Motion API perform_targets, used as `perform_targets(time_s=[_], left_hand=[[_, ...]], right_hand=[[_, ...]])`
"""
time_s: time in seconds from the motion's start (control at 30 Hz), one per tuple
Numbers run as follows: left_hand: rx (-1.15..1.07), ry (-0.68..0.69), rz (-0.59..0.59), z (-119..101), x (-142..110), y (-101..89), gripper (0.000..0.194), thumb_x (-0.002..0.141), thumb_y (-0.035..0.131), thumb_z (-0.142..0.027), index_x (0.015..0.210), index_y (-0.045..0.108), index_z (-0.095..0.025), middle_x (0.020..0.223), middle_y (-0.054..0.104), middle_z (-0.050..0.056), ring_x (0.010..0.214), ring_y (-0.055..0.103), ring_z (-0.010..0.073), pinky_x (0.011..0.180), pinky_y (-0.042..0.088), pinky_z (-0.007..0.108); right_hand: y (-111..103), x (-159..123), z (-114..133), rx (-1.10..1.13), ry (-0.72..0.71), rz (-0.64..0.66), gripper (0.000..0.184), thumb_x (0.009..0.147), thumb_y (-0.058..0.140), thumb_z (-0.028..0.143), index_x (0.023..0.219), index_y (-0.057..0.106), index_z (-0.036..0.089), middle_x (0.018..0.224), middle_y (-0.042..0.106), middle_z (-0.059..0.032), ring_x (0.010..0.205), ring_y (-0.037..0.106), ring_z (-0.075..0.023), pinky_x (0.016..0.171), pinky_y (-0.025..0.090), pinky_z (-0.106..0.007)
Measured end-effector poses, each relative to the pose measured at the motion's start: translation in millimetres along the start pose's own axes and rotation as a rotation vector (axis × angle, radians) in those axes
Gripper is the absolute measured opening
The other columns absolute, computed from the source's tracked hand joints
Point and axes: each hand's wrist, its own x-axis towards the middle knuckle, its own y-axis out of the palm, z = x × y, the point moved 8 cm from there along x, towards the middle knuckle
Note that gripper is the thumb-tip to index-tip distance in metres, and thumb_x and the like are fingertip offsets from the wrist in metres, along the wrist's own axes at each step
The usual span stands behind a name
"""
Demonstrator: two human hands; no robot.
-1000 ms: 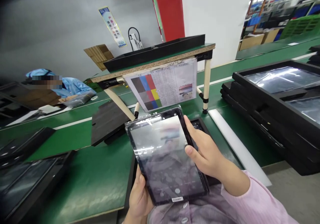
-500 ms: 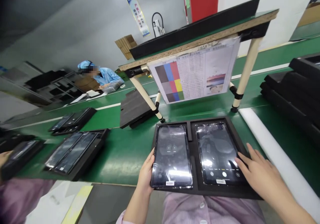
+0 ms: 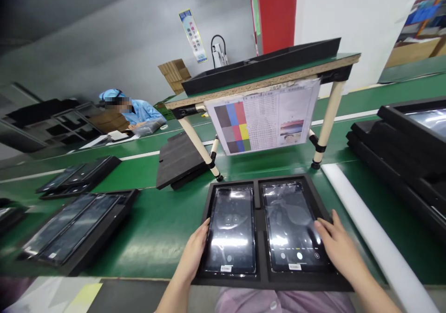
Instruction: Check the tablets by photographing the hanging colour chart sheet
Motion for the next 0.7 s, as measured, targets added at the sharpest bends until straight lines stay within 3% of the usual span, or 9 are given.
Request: perform_targets(time_s=[0.1,0.2,0.3,0.43,0.5,0.6,0.67,0.7], left_hand=[[0.098,0.033,-0.016,3.0,-9.5,0.7,0.043,0.087,0.06,-0.033,0.124,0.067,-0.014,0.139,0.061,0.014,0.141,0.045,0.0269,0.122,0.023,0.042],[0.271,0.091,0.009,-2.0,-19.0,7.7,0.059,0.094,0.048,-0.034,0.15,0.04,-0.016,0.143,0.057,0.015,0.138,0.049,0.0241,0.12,0.027,0.044],[0.482,0.131,0.032,-7.9,-22.1,14.6,0.066,0.098,0.038,-0.037,0.158,0.018,-0.016,0.142,0.056,0.02,0.133,0.054,0.0259,0.115,0.035,0.048],[0.549,0.232,0.005,-14.2,-22.9,18.1,0.066,0.099,0.038,-0.039,0.157,0.019,-0.015,0.143,0.056,0.02,0.136,0.05,0.0279,0.116,0.034,0.052],[0.561,0.364,-0.019,-21.8,-28.5,22.4,0.066,0.098,0.042,-0.041,0.156,0.024,-0.017,0.151,0.049,0.018,0.145,0.039,0.0273,0.119,0.028,0.052],[0.57,0.518,0.0,-32.2,-41.5,36.4,0.062,0.099,0.042,-0.043,0.154,0.028,-0.019,0.153,0.045,0.016,0.149,0.03,0.0266,0.12,0.027,0.053],[0.574,0.567,0.054,-37.8,-49.8,49.5,0.06,0.099,0.041,-0.042,0.154,0.029,-0.02,0.15,0.049,0.016,0.147,0.035,0.0266,0.118,0.03,0.054],[0.577,0.583,0.083,-40.6,-53.5,56.0,0.059,0.099,0.041,-0.042,0.153,0.03,-0.02,0.148,0.051,0.016,0.145,0.037,0.0267,0.117,0.032,0.055]], right_hand=[[3.0,-4.0,10.7,-0.029,0.02,-0.021,0.061,0.062,0.05,0.064,0.092,0.072,0.016,0.158,0.026,-0.0151,0.14,0.031,-0.0489,0.115,0.023,-0.067],[5.2,2.5,18.2,0.014,0.057,-0.004,0.047,0.064,0.051,0.057,0.08,0.071,0.018,0.156,0.03,-0.0152,0.141,0.032,-0.0464,0.116,0.023,-0.064],[5.7,12.3,19.6,0.091,0.083,0.022,0.043,0.067,0.052,0.056,0.078,0.071,0.019,0.157,0.029,-0.0149,0.142,0.032,-0.0435,0.118,0.022,-0.06],[3.3,10.7,19.3,0.223,0.063,0.009,0.049,0.067,0.057,0.063,0.082,0.07,0.019,0.16,0.022,-0.0144,0.148,0.018,-0.0399,0.122,0.014,-0.053],[4.3,2.0,22.2,0.307,0.022,0.034,0.057,0.064,0.061,0.07,0.09,0.068,0.02,0.162,0.02,-0.0111,0.148,0.018,-0.0388,0.122,0.02,-0.05],[19.1,-16.5,29.4,0.471,-0.005,0.229,0.079,0.065,0.061,0.079,0.121,0.06,0.024,0.155,0.037,-0.0121,0.135,0.045,-0.0386,0.103,0.049,-0.051],[30.4,-27.2,34.1,0.597,0.008,0.354,0.092,0.071,0.062,0.078,0.145,0.04,0.03,0.151,0.043,-0.0117,0.129,0.052,-0.0362,0.094,0.055,-0.05],[33.4,-29.6,35.6,0.62,0.01,0.376,0.099,0.071,0.065,0.076,0.152,0.03,0.032,0.153,0.04,-0.0106,0.133,0.048,-0.0353,0.098,0.053,-0.051]])
